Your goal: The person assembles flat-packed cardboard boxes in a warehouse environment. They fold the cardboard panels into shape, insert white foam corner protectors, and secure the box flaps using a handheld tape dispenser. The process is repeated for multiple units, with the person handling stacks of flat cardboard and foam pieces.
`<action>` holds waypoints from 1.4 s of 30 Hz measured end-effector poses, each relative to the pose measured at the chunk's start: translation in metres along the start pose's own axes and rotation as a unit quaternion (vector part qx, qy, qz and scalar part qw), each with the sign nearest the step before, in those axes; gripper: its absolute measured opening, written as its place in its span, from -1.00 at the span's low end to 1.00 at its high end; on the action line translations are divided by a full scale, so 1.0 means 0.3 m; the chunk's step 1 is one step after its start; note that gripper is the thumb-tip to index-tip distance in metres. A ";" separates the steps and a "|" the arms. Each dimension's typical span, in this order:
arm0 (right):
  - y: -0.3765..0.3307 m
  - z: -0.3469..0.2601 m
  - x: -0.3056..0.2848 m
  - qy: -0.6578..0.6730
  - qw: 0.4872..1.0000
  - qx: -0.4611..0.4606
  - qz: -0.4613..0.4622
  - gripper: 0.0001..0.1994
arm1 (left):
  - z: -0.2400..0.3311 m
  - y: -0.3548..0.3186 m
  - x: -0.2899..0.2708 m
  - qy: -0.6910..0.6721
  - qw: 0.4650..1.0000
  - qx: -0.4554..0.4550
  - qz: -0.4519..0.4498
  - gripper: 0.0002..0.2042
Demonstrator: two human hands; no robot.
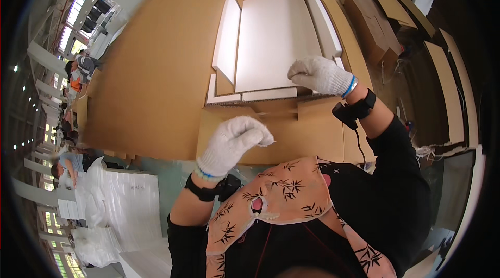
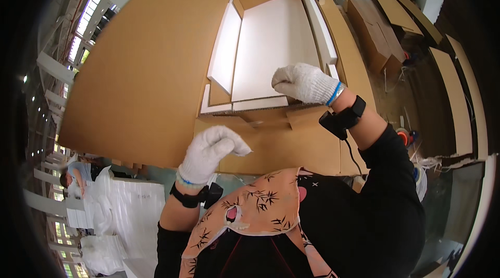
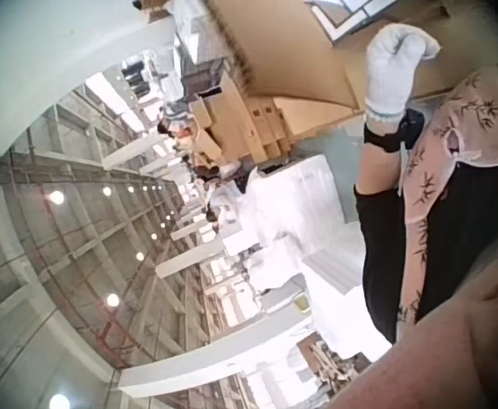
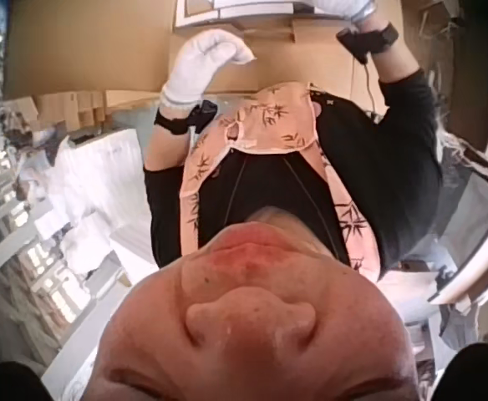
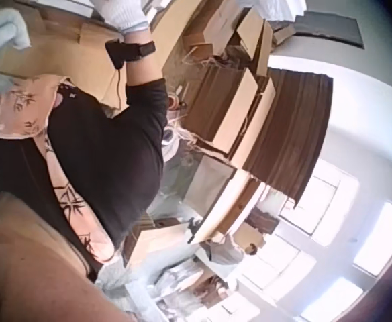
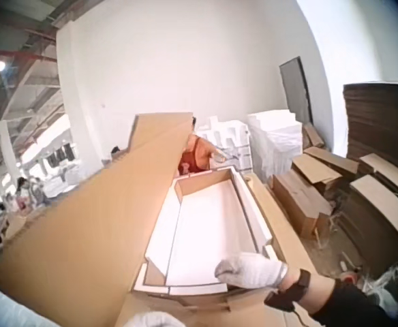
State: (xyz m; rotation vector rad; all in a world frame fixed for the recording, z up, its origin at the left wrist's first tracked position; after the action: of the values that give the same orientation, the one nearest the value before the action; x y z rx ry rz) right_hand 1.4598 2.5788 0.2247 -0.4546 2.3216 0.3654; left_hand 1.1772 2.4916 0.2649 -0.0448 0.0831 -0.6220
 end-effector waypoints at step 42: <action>-0.868 -0.275 0.366 -0.008 0.925 0.045 0.378 -0.89 | -0.227 -0.006 0.520 -0.175 0.869 -0.342 -0.313 -0.44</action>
State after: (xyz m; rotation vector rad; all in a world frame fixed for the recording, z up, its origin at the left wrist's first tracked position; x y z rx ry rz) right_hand 1.4460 2.2896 0.1706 0.5186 2.4035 0.6121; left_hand 1.2963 2.3979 0.1870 -0.9039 -0.0733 -1.2011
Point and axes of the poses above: each hand's wrist, its own y-axis towards the middle knuckle, its own x-axis out of the palm, z = x × y, the point moved 1 cm from there along y, towards the middle knuckle, and after that the axes turned 1 degree about -y, right-handed, at the moved point
